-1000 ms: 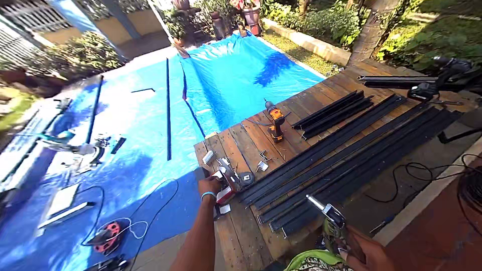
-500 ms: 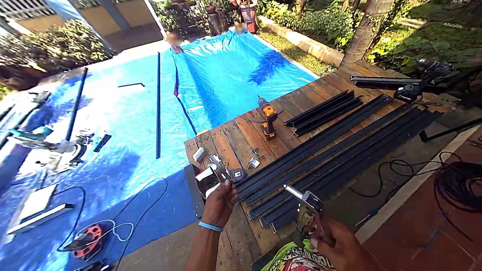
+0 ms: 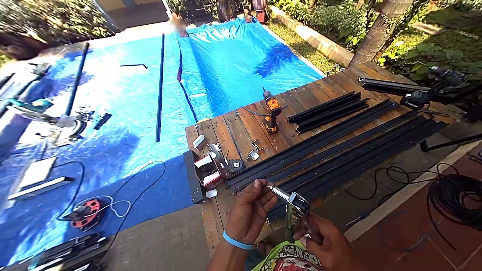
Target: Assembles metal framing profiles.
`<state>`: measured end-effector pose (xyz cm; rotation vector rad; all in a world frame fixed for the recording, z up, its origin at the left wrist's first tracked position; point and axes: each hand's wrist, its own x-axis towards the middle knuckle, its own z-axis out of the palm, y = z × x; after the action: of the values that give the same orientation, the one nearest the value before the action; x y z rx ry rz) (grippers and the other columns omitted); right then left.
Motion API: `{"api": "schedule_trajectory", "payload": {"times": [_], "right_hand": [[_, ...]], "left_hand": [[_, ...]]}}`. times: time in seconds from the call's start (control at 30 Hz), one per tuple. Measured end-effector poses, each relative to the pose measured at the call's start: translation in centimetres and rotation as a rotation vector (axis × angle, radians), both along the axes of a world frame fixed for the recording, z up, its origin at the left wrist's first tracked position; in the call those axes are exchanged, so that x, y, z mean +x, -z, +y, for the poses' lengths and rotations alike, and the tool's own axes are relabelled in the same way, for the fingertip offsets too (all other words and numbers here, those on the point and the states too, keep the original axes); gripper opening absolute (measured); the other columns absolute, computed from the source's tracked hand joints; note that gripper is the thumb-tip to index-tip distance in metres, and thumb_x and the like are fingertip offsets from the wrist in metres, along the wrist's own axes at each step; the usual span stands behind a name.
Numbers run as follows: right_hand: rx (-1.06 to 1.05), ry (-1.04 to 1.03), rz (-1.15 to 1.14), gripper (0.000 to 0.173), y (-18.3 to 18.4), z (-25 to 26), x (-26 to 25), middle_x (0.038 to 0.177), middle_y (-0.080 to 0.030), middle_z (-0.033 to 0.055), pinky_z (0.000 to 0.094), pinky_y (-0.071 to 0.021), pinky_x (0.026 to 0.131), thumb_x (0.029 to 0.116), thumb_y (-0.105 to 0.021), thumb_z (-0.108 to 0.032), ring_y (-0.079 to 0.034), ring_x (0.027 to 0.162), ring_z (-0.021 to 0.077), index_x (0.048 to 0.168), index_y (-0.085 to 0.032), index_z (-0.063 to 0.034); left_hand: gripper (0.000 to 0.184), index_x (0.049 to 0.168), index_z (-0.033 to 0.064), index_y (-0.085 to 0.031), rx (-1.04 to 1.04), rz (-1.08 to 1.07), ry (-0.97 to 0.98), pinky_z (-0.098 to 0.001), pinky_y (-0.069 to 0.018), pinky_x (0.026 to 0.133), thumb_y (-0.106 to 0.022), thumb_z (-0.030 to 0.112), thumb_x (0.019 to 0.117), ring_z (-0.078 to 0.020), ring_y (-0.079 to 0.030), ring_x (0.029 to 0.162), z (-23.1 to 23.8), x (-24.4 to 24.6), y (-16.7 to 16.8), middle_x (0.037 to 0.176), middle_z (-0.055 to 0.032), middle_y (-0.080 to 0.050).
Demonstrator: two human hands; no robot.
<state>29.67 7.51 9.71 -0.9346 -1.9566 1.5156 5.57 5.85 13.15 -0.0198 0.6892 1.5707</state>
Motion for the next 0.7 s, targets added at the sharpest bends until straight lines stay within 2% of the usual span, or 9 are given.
{"api": "schedule_trajectory", "payload": {"times": [0.07,0.17,0.27,0.33,0.4,0.47,0.6,0.63,0.7], "right_hand": [[-0.029,-0.003,0.017,0.013,0.1,0.5,0.3,0.107,-0.075,0.0063,0.0336,-0.0623,0.073,0.0895,-0.068,-0.006,-0.073,0.088,0.0148,0.102,-0.066,-0.0051],[-0.075,-0.041,0.029,0.018,-0.2,2.1,1.0,0.107,-0.075,0.0077,0.0355,-0.0638,0.078,0.0901,-0.068,-0.002,-0.074,0.090,0.0165,0.108,-0.067,-0.0011],[-0.107,-0.118,0.027,0.011,-0.2,4.8,2.0,0.105,-0.076,0.0075,0.0334,-0.0620,0.077,0.0901,-0.067,-0.002,-0.074,0.090,0.0147,0.101,-0.067,-0.0022],[-0.189,-0.248,-0.029,0.028,-0.8,7.3,3.0,0.111,-0.076,0.0082,0.0336,-0.0601,0.080,0.0914,-0.065,-0.002,-0.073,0.093,0.0144,0.119,-0.062,0.0009],[-0.337,-0.396,-0.126,0.065,-2.9,10.4,4.4,0.122,-0.073,0.0125,0.0388,-0.0590,0.085,0.0937,-0.061,0.001,-0.073,0.100,0.0194,0.154,-0.038,0.0004],[-0.445,-0.485,-0.185,0.084,-4.2,13.2,5.1,0.137,-0.063,0.0188,0.0478,-0.0594,0.091,0.0933,-0.060,0.006,-0.071,0.109,0.0284,0.165,-0.020,-0.0093],[-0.374,-0.508,-0.220,0.087,-1.8,18.9,6.6,0.147,-0.042,0.0237,0.0438,-0.0560,0.082,0.0858,-0.067,0.004,-0.061,0.100,0.0262,0.163,-0.029,-0.0077],[-0.390,-0.511,-0.223,0.083,-1.0,20.1,6.6,0.146,-0.042,0.0230,0.0400,-0.0542,0.078,0.0849,-0.067,0.002,-0.060,0.094,0.0219,0.160,-0.032,-0.0038],[-0.473,-0.471,-0.229,0.067,0.2,21.9,6.2,0.133,-0.055,0.0204,0.0390,-0.0532,0.076,0.0854,-0.067,0.000,-0.061,0.087,0.0188,0.149,-0.044,0.0044]], "left_hand": [[0.022,0.104,-0.0054,-0.068,0.004,0.007,0.010,-0.0404,-0.0646,0.080,-0.053,0.011,0.1053,-0.0269,-0.076,0.085,0.4,0.1,0.0,0.098,-0.0217,-0.073],[0.020,0.102,-0.0061,-0.070,0.048,0.016,0.017,-0.0415,-0.0646,0.081,-0.059,0.011,0.1030,-0.0286,-0.076,0.086,1.6,0.5,0.4,0.099,-0.0234,-0.074],[0.020,0.104,-0.0072,-0.072,0.078,0.111,0.020,-0.0421,-0.0649,0.080,-0.063,0.010,0.1015,-0.0286,-0.076,0.086,3.2,0.7,0.6,0.101,-0.0240,-0.073],[0.020,0.106,-0.0064,-0.073,0.075,0.231,0.071,-0.0427,-0.0655,0.079,-0.066,0.011,0.1001,-0.0279,-0.076,0.084,4.6,0.4,0.5,0.100,-0.0231,-0.074],[0.020,0.106,-0.0031,-0.076,0.075,0.301,0.180,-0.0434,-0.0656,0.079,-0.070,0.015,0.0976,-0.0267,-0.076,0.085,6.7,0.4,0.8,0.102,-0.0211,-0.074],[0.019,0.105,-0.0001,-0.078,0.077,0.322,0.309,-0.0432,-0.0651,0.080,-0.073,0.016,0.0955,-0.0262,-0.075,0.090,8.6,0.8,1.6,0.108,-0.0196,-0.074],[0.022,0.110,0.0016,-0.077,0.006,0.094,0.339,-0.0441,-0.0646,0.082,-0.071,0.019,0.0978,-0.0280,-0.076,0.090,12.0,3.0,3.5,0.106,-0.0204,-0.074],[0.023,0.111,0.0043,-0.076,-0.013,0.018,0.323,-0.0430,-0.0639,0.083,-0.069,0.022,0.0988,-0.0266,-0.075,0.091,12.6,3.7,3.9,0.107,-0.0182,-0.074],[0.022,0.113,0.0069,-0.074,-0.106,-0.061,0.221,-0.0407,-0.0637,0.080,-0.064,0.023,0.1020,-0.0248,-0.075,0.088,13.8,5.5,4.9,0.104,-0.0163,-0.074]]}}
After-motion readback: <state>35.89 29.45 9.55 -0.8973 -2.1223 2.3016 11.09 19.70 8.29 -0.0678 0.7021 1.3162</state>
